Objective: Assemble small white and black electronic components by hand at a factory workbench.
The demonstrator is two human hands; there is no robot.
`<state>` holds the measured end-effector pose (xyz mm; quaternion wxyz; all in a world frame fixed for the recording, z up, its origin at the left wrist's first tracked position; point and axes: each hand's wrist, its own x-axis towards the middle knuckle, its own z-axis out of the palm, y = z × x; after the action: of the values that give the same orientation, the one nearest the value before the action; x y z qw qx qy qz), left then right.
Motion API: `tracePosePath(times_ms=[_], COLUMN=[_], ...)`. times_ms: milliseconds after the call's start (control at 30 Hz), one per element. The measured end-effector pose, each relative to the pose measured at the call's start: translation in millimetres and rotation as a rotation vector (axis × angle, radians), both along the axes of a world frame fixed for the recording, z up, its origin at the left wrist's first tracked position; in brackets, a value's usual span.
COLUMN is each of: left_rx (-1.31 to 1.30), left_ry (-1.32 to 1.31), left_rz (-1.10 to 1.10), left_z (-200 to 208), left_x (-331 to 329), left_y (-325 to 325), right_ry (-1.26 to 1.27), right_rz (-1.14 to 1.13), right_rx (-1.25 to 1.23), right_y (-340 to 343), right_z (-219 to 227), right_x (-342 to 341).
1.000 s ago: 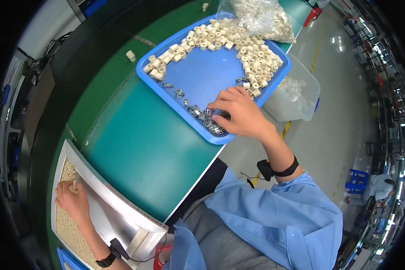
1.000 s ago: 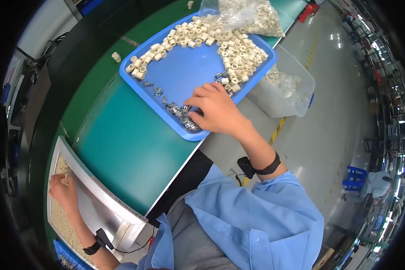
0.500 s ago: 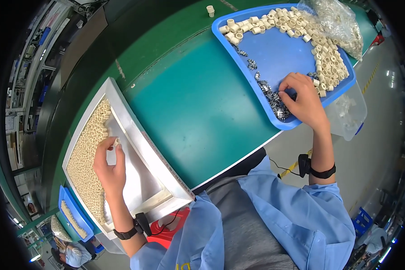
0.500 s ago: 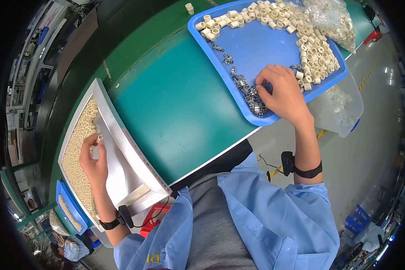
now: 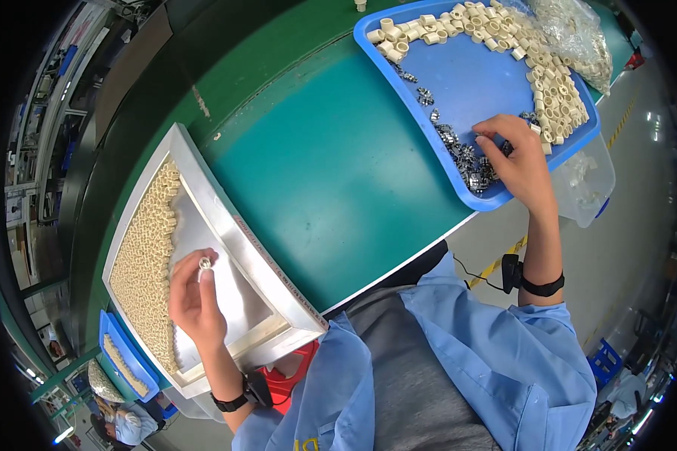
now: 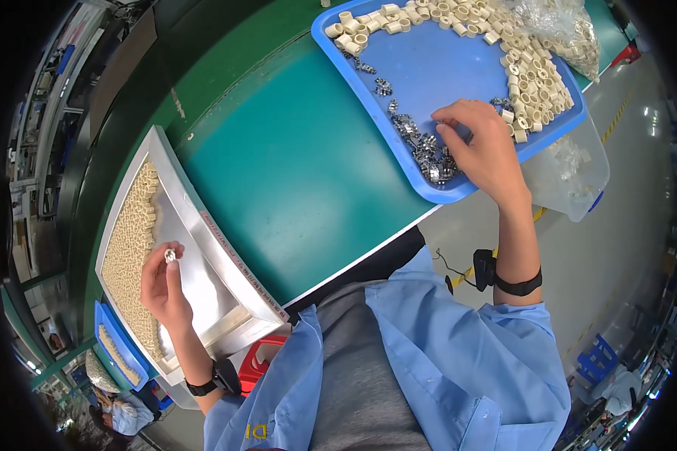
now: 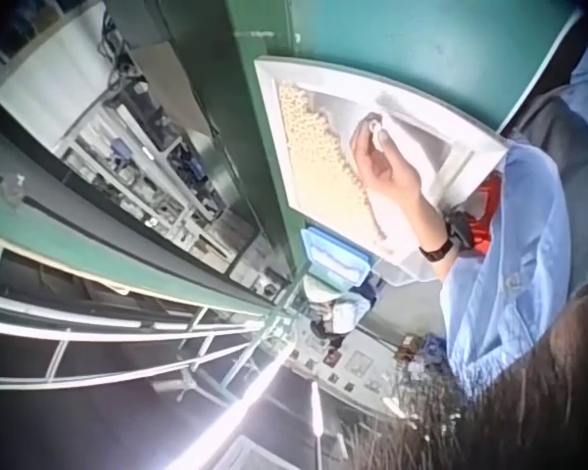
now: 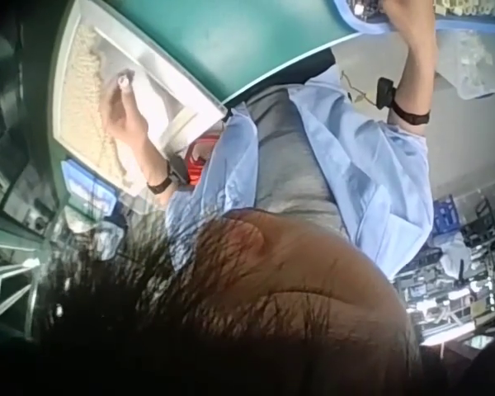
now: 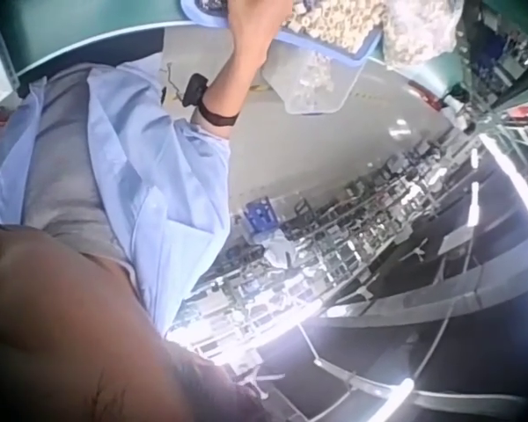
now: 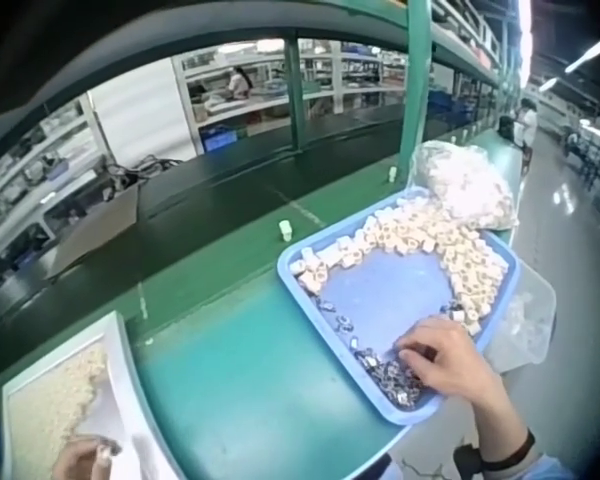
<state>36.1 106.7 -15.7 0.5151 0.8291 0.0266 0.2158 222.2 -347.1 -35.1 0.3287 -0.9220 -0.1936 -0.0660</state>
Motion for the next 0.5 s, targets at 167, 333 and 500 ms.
tracePosePath(times_ms=[167,333,500], left_rx=[-0.233,-0.525,-0.614], left_ry=[-0.1,-0.139,-0.094], left_rz=[-0.121,-0.243,-0.299], left_z=[14,15,14], left_x=[-7,-2,-4], left_y=[-45,-88,-116], right_ry=[0.007,0.078,0.19], right_rz=[-0.023,0.363,0.667], right_rx=[0.243,0.559,0.745], right_y=[9,64,113], right_z=[16,53,81], right_x=[-8,-37,-61])
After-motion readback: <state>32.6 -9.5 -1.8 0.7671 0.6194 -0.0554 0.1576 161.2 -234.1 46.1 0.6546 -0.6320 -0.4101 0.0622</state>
